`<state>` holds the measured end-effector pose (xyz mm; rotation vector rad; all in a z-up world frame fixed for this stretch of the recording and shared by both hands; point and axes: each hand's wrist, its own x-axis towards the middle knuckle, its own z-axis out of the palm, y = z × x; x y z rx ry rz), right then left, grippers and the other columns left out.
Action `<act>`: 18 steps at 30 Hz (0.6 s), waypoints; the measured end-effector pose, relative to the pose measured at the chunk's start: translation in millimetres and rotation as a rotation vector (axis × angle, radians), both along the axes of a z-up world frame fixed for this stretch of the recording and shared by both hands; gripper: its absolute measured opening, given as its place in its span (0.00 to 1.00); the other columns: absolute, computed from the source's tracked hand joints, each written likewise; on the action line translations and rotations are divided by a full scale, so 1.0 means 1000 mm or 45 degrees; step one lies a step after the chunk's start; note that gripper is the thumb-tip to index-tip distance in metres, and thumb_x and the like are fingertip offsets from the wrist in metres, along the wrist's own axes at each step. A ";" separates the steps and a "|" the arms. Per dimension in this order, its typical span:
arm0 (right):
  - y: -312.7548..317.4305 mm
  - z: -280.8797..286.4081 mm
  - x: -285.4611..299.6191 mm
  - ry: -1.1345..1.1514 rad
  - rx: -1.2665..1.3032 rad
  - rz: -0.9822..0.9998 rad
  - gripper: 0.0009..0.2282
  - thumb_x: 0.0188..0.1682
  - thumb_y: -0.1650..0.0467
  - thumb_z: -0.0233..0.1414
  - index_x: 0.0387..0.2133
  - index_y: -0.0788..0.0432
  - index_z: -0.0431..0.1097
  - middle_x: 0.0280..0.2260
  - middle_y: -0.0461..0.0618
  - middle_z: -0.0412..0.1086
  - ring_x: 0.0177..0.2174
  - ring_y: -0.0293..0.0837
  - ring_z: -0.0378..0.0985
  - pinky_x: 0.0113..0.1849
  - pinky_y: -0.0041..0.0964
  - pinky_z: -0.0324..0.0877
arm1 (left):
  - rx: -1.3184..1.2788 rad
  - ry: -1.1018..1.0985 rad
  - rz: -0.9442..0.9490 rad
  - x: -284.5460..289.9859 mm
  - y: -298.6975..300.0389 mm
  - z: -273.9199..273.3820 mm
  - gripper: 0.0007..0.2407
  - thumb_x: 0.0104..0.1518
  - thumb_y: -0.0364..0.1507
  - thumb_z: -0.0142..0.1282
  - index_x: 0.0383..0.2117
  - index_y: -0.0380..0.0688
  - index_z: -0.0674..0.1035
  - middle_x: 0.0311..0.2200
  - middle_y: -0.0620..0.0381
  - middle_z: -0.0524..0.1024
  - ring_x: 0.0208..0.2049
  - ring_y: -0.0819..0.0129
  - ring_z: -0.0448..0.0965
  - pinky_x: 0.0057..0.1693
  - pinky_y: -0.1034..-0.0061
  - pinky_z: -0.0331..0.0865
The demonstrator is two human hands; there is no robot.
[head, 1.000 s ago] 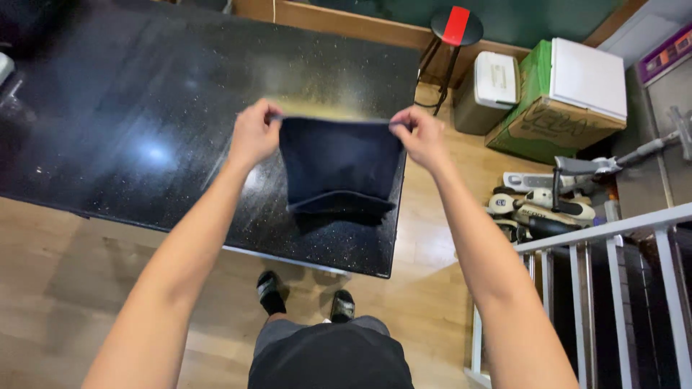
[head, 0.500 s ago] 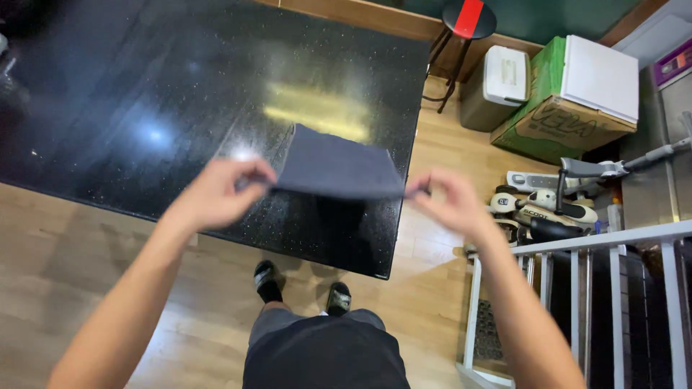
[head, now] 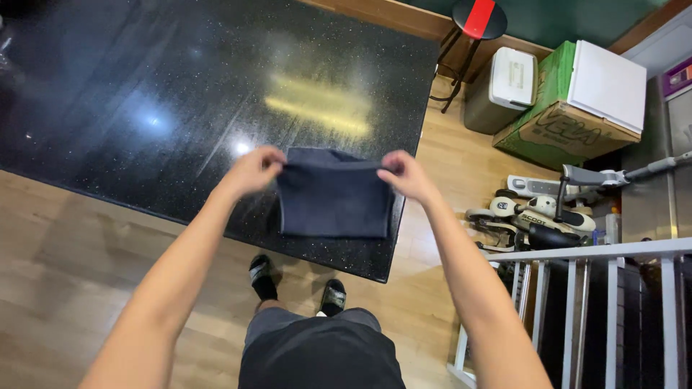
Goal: Clean a black countertop using a blue cloth.
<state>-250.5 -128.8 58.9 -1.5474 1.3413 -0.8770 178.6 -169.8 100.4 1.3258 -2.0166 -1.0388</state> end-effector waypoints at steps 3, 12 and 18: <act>-0.017 0.012 0.012 0.822 -0.355 -0.207 0.34 0.36 0.60 0.71 0.50 0.69 0.64 0.44 0.69 0.68 0.46 0.65 0.71 0.46 0.55 0.69 | -0.404 -0.440 0.263 -0.008 -0.015 -0.005 0.26 0.43 0.31 0.70 0.49 0.31 0.76 0.43 0.34 0.77 0.46 0.36 0.76 0.50 0.50 0.70; 0.150 0.040 0.087 0.915 -0.560 0.158 0.18 0.35 0.66 0.63 0.40 0.57 0.73 0.45 0.54 0.71 0.47 0.54 0.72 0.46 0.50 0.62 | -0.439 -0.467 -0.150 -0.031 0.148 0.003 0.11 0.47 0.32 0.64 0.34 0.42 0.80 0.37 0.50 0.77 0.44 0.53 0.75 0.47 0.60 0.67; 0.157 0.012 0.067 1.089 -0.547 0.235 0.08 0.44 0.74 0.56 0.37 0.53 0.72 0.39 0.45 0.71 0.44 0.46 0.72 0.48 0.47 0.62 | -0.566 -0.511 -0.182 -0.023 0.147 -0.026 0.04 0.53 0.23 0.55 0.33 0.45 0.78 0.34 0.55 0.76 0.42 0.57 0.76 0.51 0.64 0.66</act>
